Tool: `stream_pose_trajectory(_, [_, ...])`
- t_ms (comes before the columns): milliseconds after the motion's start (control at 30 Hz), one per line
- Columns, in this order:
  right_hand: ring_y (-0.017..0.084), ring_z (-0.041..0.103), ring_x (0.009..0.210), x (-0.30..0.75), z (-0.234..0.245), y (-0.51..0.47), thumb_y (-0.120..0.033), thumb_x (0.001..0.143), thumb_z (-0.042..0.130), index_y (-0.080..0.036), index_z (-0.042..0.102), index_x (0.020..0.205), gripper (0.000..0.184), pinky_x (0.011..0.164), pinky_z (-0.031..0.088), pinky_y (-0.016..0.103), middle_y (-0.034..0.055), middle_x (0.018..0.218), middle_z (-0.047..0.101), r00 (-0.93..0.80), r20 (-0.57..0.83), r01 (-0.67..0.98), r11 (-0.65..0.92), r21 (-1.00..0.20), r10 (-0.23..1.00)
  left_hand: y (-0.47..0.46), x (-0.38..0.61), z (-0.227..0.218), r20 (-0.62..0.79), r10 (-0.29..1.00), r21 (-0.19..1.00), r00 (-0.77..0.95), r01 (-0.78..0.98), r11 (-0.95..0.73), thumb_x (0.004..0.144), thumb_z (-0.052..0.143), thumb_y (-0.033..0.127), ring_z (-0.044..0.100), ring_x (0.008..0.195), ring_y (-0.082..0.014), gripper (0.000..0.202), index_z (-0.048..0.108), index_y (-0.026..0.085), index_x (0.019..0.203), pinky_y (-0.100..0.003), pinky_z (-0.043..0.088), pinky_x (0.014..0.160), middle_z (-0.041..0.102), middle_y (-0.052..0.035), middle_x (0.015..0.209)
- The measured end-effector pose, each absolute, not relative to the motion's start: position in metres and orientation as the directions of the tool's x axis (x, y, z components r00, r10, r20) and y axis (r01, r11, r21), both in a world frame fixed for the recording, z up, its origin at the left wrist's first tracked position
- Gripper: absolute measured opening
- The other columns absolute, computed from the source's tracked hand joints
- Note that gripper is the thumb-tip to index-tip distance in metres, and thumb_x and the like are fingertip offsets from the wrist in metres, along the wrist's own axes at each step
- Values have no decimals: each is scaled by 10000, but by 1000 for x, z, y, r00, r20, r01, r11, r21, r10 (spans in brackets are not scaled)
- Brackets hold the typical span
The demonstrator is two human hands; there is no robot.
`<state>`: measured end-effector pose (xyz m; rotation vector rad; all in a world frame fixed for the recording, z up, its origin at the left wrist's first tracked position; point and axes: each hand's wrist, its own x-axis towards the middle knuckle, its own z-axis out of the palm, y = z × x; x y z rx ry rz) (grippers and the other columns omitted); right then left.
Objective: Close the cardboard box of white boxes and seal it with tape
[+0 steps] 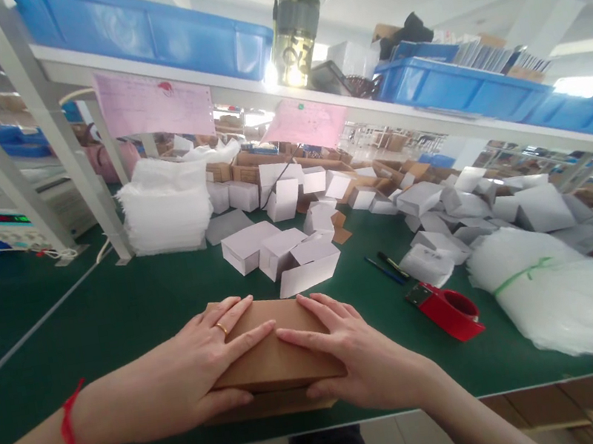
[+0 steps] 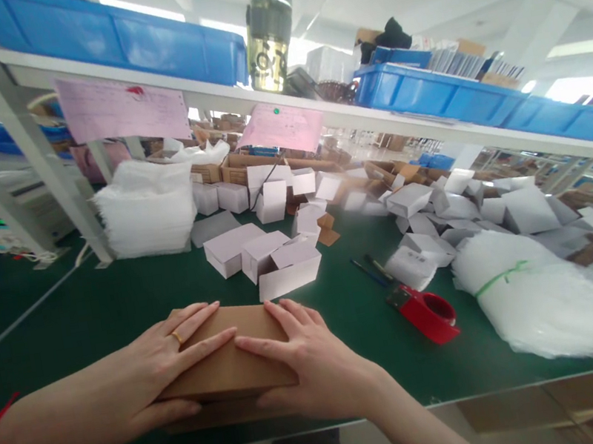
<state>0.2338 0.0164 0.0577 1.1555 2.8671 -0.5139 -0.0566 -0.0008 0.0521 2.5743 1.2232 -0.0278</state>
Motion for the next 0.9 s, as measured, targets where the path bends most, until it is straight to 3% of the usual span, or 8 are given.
stream_pose_trajectory(133, [411, 58, 1524, 232, 52, 12, -476, 840, 961, -434, 377, 1590, 952, 1212, 177, 636, 154, 1685, 96, -704, -145, 706, 661, -256, 695, 0, -57, 51, -145, 757, 270, 637, 762, -589, 930, 661, 531, 140, 1576, -432, 810, 237, 425, 1613, -691, 247, 1220, 133, -114, 1729])
stream_pose_trajectory(267, [413, 45, 1525, 232, 50, 14, -464, 768, 1011, -406, 399, 1587, 1023, 1218, 175, 627, 155, 1689, 76, -696, -162, 714, 650, -260, 700, 5, -67, 58, -198, 700, 342, 687, 717, -607, 871, 744, 372, 76, 1587, -415, 941, 182, 425, 1623, -668, 233, 1235, 58, -83, 1742])
stream_pose_trajectory(500, [421, 66, 1524, 233, 56, 19, -453, 813, 976, -460, 395, 1573, 958, 1201, 199, 666, 107, 1696, 98, -687, -192, 716, 605, -349, 701, 5, -78, 61, -213, 692, 363, 689, 714, -599, 962, 644, 397, 62, 1590, -398, 756, 252, 446, 1607, -648, 230, 1246, 53, -63, 1745])
stream_pose_trajectory(667, [482, 88, 1504, 227, 51, 28, -397, 758, 1018, -436, 421, 1566, 1006, 1167, 228, 727, 166, 1682, 113, -679, -219, 730, 612, -305, 701, -4, -79, 50, -114, 730, 389, 674, 706, -591, 936, 685, 328, 103, 1572, -444, 745, 330, 476, 1575, -686, 289, 1201, 123, -39, 1738])
stream_pose_trajectory(767, [530, 181, 1462, 232, 28, 37, -408, 834, 962, -451, 464, 1540, 865, 1097, 332, 771, 195, 1647, 204, -737, -137, 672, 698, -246, 662, -10, -79, 43, -67, 727, 386, 684, 689, -613, 903, 743, 349, 100, 1572, -451, 818, 307, 477, 1583, -696, 269, 1203, 113, -55, 1741])
stream_pose_trajectory(900, [524, 355, 1391, 242, -4, 41, -520, 957, 837, -537, 407, 1536, 722, 974, 507, 749, 132, 1596, 330, -795, 122, 583, 804, -122, 595, -13, -81, 31, 39, 714, 358, 699, 658, -663, 875, 751, 518, 188, 1573, -428, 844, 293, 493, 1584, -672, 257, 1232, 156, -55, 1736])
